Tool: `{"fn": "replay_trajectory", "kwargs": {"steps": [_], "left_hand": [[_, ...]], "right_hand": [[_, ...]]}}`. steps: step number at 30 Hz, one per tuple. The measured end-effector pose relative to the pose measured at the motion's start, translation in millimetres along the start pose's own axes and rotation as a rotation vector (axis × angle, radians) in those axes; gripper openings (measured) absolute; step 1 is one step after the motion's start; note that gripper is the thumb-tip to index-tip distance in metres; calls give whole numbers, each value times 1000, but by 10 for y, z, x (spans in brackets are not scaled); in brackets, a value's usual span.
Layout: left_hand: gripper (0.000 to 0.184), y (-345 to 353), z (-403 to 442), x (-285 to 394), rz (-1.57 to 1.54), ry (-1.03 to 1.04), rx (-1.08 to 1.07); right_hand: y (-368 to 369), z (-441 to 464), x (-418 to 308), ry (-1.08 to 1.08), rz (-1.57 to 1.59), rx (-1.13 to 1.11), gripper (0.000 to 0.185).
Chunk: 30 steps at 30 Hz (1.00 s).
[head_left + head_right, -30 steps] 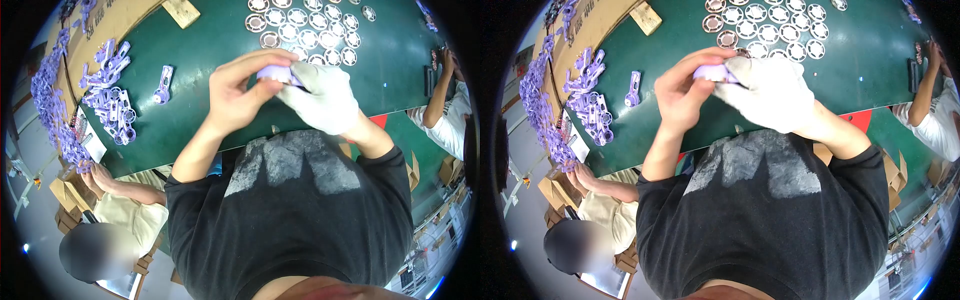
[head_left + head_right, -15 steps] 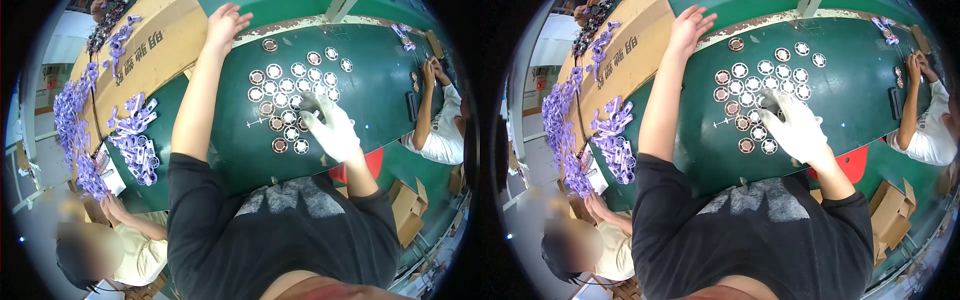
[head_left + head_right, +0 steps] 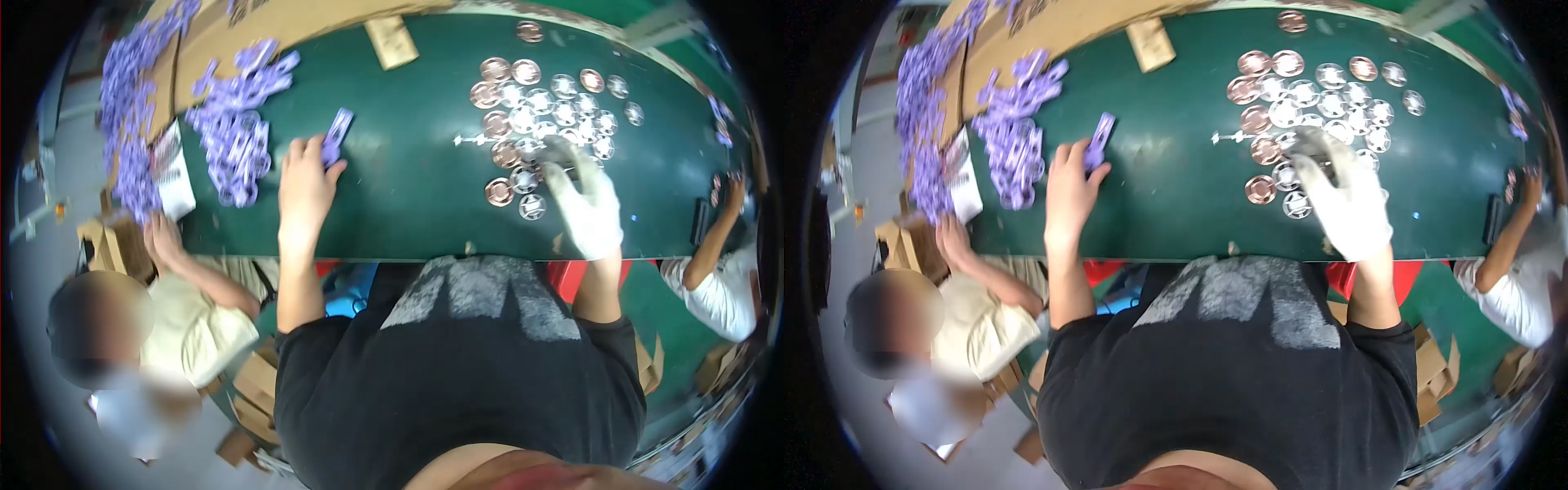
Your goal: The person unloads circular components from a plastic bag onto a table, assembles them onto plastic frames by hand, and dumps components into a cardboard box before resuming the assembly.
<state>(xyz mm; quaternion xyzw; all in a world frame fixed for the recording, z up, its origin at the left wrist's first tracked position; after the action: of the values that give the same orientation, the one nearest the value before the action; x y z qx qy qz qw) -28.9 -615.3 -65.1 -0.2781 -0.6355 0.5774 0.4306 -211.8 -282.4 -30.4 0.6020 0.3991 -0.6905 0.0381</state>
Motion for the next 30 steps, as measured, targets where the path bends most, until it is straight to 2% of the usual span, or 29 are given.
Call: {"fn": "replay_trajectory", "kwargs": {"steps": [1, 3, 5, 6, 7, 9, 11, 13, 15, 16, 17, 19, 20, 23, 24, 27, 30], "left_hand": [[47, 8, -49, 15, -32, -10, 4], [43, 51, -78, 93, -247, 45, 59], [39, -54, -86, 393, -372, 169, 14], [37, -108, -87, 582, -443, 241, -19], [35, -109, -78, 767, -613, 286, -136], [31, -53, -109, 1117, -946, 364, -383], [26, 190, -172, 1389, -1154, 539, -550], [24, 246, -148, 1570, -1189, 414, -645], [28, 366, -128, 1614, -1200, 376, -480], [30, 406, -120, 1625, -1200, 357, -394], [34, 400, -136, 1665, -994, 423, -276], [43, 377, -182, 1753, -577, 537, -34], [57, 486, -227, 1759, -508, 557, -12], [57, 625, -279, 1815, -381, 604, -39], [54, 633, -261, 1821, -395, 633, -3], [51, 590, -173, 1765, -595, 551, 59], [58, 416, -112, 1749, -728, 471, 42]], "right_hand": [[69, 19, 7, 73, 100, -40, 37], [149, 42, -114, -5, -23, -58, 37], [258, 57, -264, -133, -140, -95, 39], [307, 60, -419, -287, -255, -78, 38], [368, 33, -577, -456, -398, -39, 38], [471, 25, -711, -643, -528, -105, 41], [505, -59, -607, -736, -520, -121, 42], [400, -106, -461, -706, -575, -103, 44], [256, -180, -267, -499, -646, -196, 42], [168, -211, -171, -429, -620, -174, 38], [74, -256, -77, -457, -566, -66, 36], [-71, -313, 24, -315, -623, -13, 36], [-112, -332, 63, -298, -626, 7, 36], [-158, -347, 157, -259, -632, 43, 35], [-157, -347, 164, -250, -636, 39, 36], [-132, -337, 127, -203, -669, -6, 35], [-22, -329, 70, -222, -665, -35, 34]]}}
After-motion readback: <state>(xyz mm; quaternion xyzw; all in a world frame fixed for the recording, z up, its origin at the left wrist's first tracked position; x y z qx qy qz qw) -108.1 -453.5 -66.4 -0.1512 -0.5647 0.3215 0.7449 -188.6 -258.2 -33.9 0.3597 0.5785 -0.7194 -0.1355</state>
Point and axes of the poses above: each hand's wrist, its own z-axis towards the middle knuckle, its own y-axis out of the palm, x = y × z, the point moved 5 cm from there along z, towards the middle knuckle
